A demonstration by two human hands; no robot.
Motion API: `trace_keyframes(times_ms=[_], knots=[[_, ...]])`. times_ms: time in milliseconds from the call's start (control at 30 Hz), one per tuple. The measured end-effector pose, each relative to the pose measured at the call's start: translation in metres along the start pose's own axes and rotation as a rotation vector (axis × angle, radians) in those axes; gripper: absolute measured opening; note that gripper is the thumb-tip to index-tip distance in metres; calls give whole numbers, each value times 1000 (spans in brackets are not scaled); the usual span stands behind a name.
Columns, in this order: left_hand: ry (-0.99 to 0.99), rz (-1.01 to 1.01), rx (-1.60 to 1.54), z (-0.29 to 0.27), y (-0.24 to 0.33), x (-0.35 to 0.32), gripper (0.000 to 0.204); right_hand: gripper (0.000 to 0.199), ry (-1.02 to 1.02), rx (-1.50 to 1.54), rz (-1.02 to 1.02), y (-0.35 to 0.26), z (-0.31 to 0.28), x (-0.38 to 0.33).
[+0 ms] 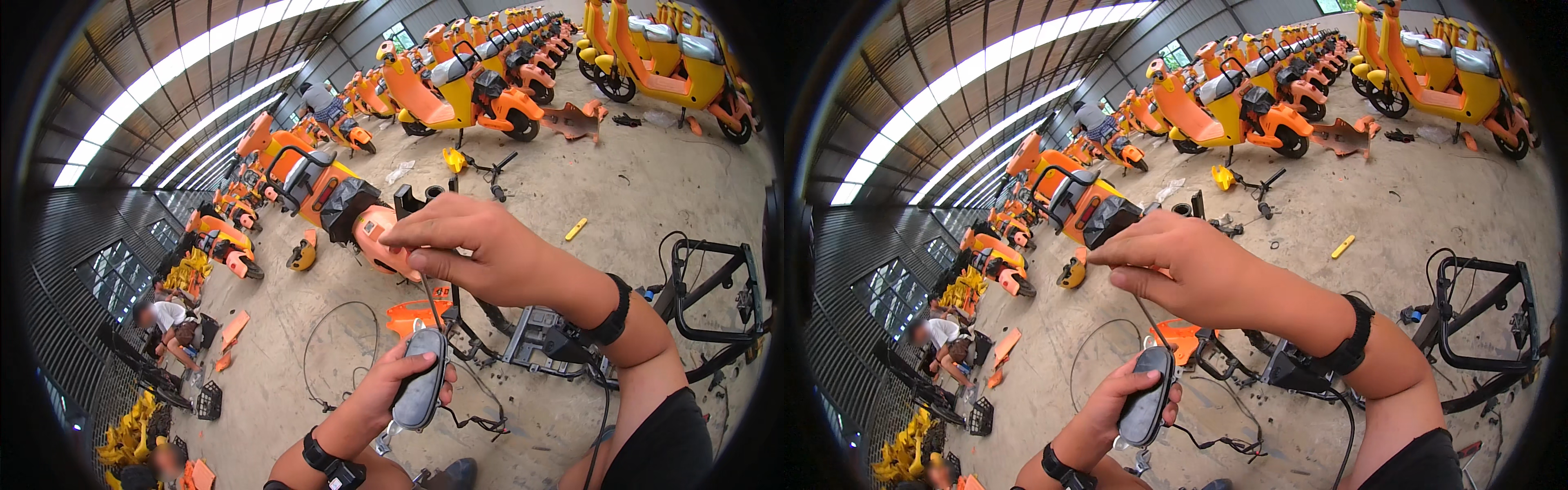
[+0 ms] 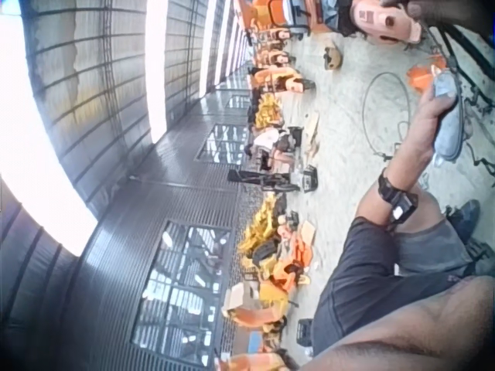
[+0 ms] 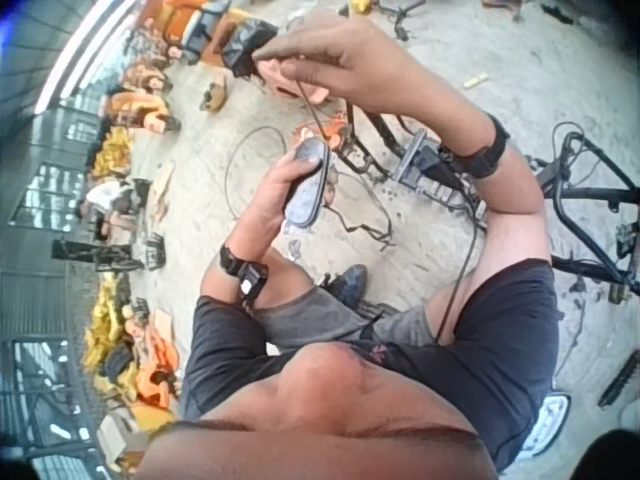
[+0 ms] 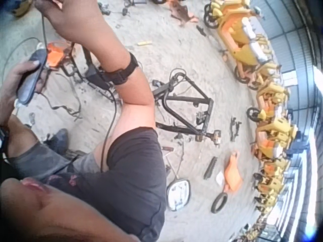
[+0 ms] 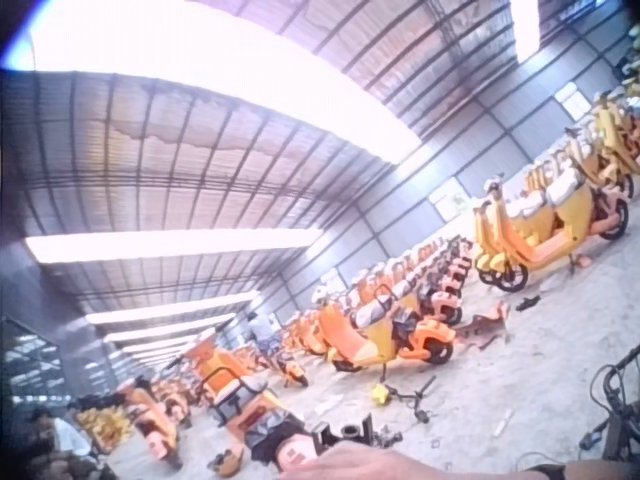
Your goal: The person uses a screwdriver to secure a small metal bracket onto a black plastic housing and then attaches a wire to a terminal within the assembly while sitting on the floor.
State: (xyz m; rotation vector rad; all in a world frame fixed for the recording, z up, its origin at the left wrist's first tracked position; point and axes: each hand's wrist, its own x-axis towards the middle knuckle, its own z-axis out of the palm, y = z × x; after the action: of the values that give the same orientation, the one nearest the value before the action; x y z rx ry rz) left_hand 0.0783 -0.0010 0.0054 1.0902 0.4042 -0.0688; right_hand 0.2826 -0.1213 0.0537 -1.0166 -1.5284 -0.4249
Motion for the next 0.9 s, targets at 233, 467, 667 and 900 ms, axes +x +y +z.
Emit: trace_keyframes(times_ms=[233,467,667,900], knots=[[55,-31,14,1,-2,1,40,27,-287,229,253,-17,-24,4],[-30,-47,-16,-9,-4,2,35,30,-94,-163,327,-25,-7,2],[-15,-33,-25,-7,-3,2,35,30,-35,-291,75,-17,-3,-2],[34,-36,17,-3,-2,3,40,21,-191,291,284,-13,-4,-2]])
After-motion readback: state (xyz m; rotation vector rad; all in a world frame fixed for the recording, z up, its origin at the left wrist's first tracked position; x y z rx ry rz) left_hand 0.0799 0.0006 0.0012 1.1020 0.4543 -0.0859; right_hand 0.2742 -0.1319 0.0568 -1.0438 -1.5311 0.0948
